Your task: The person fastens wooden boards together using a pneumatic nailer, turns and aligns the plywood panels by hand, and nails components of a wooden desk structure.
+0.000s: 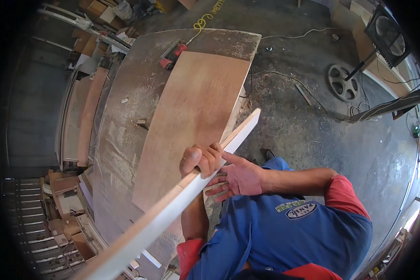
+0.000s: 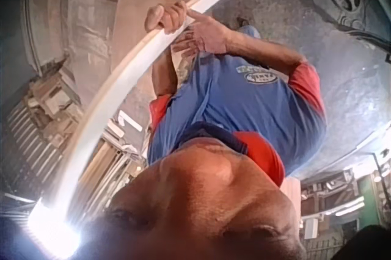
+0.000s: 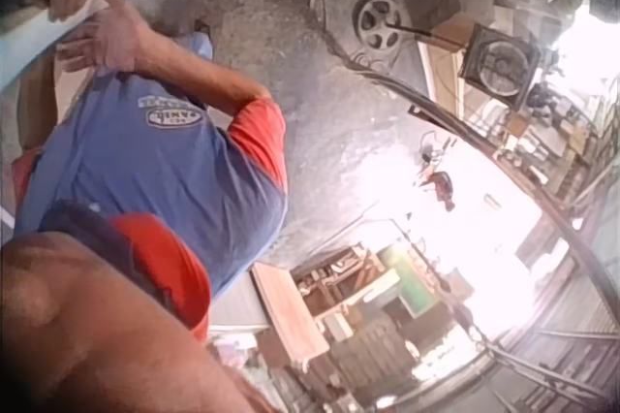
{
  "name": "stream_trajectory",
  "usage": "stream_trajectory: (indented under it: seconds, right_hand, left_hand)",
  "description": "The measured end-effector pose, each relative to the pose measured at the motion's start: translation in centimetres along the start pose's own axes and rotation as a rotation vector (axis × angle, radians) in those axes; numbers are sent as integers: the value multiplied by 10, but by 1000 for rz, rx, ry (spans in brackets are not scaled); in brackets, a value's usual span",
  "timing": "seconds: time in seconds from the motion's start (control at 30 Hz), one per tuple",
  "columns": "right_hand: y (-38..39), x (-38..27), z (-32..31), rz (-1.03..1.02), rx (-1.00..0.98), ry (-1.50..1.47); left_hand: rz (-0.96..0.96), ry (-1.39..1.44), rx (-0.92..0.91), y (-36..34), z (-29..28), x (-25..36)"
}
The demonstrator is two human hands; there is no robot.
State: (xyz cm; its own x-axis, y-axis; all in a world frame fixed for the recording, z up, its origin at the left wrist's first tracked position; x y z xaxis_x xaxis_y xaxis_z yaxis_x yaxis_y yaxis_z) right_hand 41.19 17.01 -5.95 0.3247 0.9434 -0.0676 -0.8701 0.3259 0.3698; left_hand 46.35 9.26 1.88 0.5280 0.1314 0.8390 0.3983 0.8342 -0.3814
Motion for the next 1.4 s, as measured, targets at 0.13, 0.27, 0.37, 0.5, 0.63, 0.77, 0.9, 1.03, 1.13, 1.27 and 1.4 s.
stream_trajectory:
  seconds: [0.13,0.27,0.37,0.5,0.63,0.77,0.9,1.03,1.13,1.27,1.4]
  right_hand:
    - [-4,-2,-9,-68,83,-90]
    - [-11,-1,-25,-106,184,-82]
    - [-3,-12,-29,-185,254,-26]
    - [5,-48,0,-380,187,9]
    - [-14,-87,-47,-590,387,-10]
    - [-40,-90,-99,-624,494,38]
    - [-46,-77,-156,-680,493,60]
    - [-44,-60,-174,-675,621,40]
    - [-43,-69,-187,-706,659,50]
    - [-41,-71,-213,-648,725,33]
    - [-33,-71,-235,-639,697,43]
  left_hand:
    - [-17,-206,-52,12,7,-10]
    - [-92,-374,484,37,-21,-23]
    - [-245,-382,1006,88,-60,-39]
    - [-408,-306,793,206,-65,-77]
    - [-736,-352,960,249,-9,-82]
    - [-473,-129,797,199,50,-9]
    - [-76,-14,1124,194,2,-8]
    - [-226,486,1858,316,-106,-118]
    - [-436,948,2184,347,-132,-160]
    - [12,872,2009,361,-184,-157]
    - [-86,1079,1977,348,-188,-153]
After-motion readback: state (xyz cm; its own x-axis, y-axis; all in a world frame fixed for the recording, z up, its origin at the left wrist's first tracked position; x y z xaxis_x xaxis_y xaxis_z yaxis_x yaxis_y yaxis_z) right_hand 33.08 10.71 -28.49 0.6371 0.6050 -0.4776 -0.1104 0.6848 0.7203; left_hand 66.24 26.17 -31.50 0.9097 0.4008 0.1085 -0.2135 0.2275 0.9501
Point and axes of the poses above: each hand's wrist, its own y-axis away from the middle knuckle, its own z-axis out of the palm, x = y × z, the point moved 7 cm from there along -y, towards the middle knuckle, and after that the axes turned 11 degrees about x, right-handed, at the moved point
